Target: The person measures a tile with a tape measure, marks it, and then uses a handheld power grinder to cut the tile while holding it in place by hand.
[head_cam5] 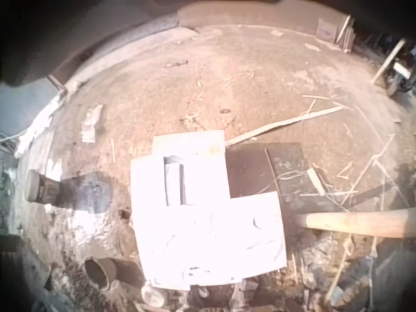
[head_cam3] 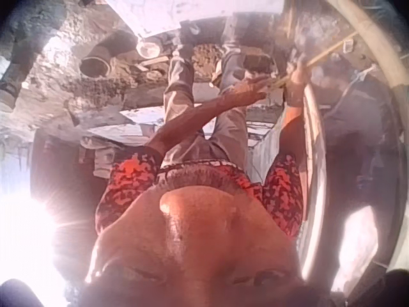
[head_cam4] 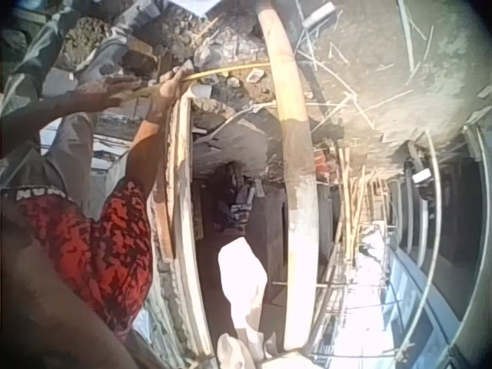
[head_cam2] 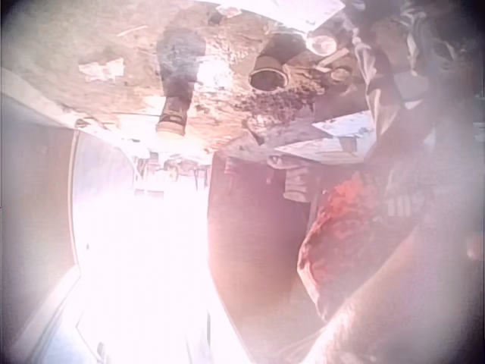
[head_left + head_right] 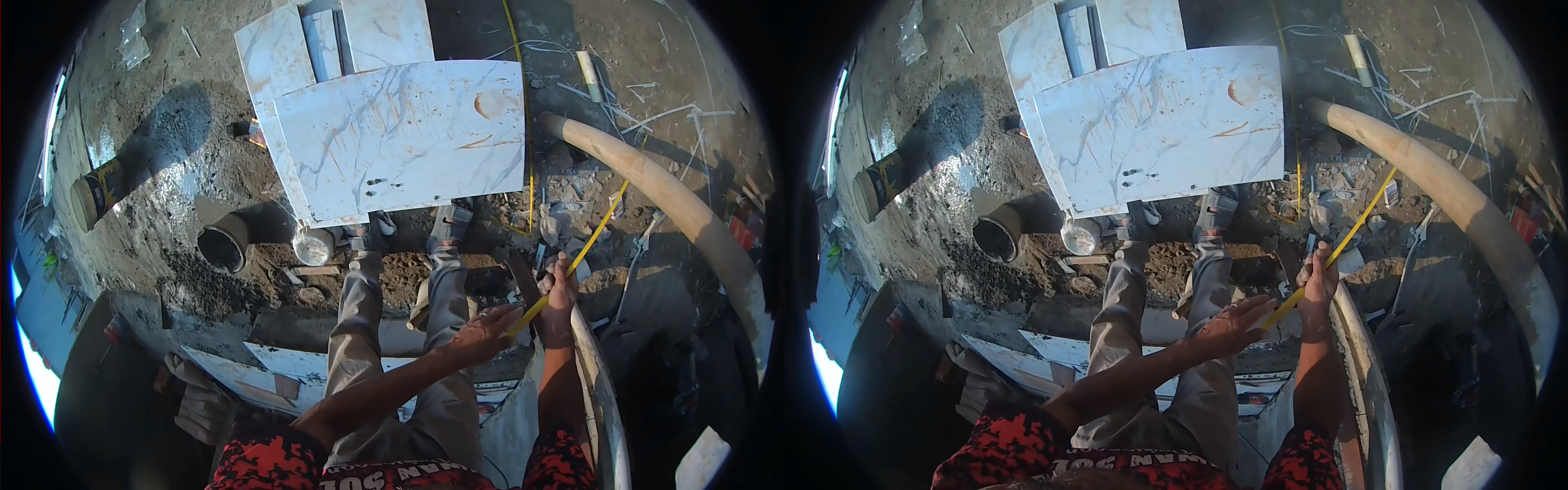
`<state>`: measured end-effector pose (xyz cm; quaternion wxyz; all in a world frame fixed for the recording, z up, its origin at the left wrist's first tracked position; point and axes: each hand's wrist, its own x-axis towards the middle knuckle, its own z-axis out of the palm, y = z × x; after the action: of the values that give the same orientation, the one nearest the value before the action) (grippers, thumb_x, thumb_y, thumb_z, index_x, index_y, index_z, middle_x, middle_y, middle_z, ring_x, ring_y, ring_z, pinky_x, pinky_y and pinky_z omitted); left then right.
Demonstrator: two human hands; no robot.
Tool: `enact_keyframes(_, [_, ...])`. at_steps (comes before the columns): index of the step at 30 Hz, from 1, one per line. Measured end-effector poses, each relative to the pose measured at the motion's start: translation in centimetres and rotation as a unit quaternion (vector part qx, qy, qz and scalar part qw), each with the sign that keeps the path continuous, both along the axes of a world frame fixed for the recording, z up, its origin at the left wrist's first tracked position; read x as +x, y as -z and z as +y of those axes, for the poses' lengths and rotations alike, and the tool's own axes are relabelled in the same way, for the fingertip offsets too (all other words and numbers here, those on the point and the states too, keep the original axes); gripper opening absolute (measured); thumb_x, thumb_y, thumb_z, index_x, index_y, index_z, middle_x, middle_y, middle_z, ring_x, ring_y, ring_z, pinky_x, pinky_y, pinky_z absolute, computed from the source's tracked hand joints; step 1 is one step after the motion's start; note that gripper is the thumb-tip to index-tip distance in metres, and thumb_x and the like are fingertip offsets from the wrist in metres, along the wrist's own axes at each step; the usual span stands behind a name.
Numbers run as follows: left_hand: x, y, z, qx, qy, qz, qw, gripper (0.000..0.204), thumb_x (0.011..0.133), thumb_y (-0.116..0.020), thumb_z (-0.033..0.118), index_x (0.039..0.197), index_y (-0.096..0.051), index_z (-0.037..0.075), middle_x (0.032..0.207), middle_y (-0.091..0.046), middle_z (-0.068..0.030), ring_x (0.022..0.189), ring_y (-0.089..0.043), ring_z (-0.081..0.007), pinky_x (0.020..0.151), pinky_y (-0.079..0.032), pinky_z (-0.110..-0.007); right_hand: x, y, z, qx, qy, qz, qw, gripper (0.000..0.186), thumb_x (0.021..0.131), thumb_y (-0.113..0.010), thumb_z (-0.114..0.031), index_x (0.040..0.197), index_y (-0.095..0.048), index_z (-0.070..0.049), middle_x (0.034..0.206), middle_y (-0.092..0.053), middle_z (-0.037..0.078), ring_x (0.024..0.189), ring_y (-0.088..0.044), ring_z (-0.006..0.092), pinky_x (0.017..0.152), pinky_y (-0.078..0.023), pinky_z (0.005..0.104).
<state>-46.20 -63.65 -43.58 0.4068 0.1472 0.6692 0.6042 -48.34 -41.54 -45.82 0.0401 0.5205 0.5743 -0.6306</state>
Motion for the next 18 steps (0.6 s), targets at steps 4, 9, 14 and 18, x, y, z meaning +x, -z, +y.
enact_keyframes(4, [-1.5,4.5,-4.1,0.003,-0.08,-0.155,0.985,0.056,0.094,-0.057,0.032,0.143,-0.039,0.011,0.132,-0.053,-0.0173,0.12,-0.052,-0.0373,0.1,-0.042,-0.041,-3.4,1.4,18.5,0.24,-0.04,0.008,0.97,0.026,0.092,-0.066,-0.031,0.108,-0.058,-0.012,0.081,-0.056,0.0,0.053,-0.047,0.0096,0.044,-0.041,0.0263])
enact_keyframes(9, [-2.4,15.8,-18.1,-0.082,-0.41,-0.358,0.835,0.05,0.097,-0.054,0.028,0.133,-0.043,-0.005,0.104,-0.059,-0.0065,0.093,-0.057,-0.0134,0.082,-0.047,-0.027,-9.3,2.2,23.8,0.639,-0.283,-0.229,0.678,0.052,0.093,-0.059,-0.042,0.126,-0.048,-0.003,0.113,-0.054,0.014,0.095,-0.052,0.0223,0.078,-0.043,0.034])
enact_keyframes(14, [-3.3,22.8,-28.4,-0.27,-0.602,-0.212,0.722,0.037,0.095,-0.058,0.028,0.12,-0.051,0.001,0.1,-0.058,-0.0038,0.088,-0.053,-0.0122,0.079,-0.043,-0.028,-9.3,7.6,8.2,0.313,-0.346,-0.123,0.876,0.077,0.092,-0.054,-0.052,0.145,-0.032,0.0,0.141,-0.045,0.023,0.129,-0.046,0.03,0.102,-0.04,0.039])
enact_keyframes(18, [-5.6,26.8,-32.8,-0.231,-0.608,-0.157,0.743,0.041,0.097,-0.056,0.031,0.123,-0.052,-0.001,0.105,-0.059,-0.0066,0.096,-0.053,-0.0145,0.086,-0.042,-0.029,-8.4,12.2,-3.1,0.048,-0.212,-0.18,0.959,0.088,0.087,-0.063,-0.052,0.147,-0.025,-0.001,0.145,-0.036,0.021,0.128,-0.043,0.0324,0.097,-0.045,0.0417])
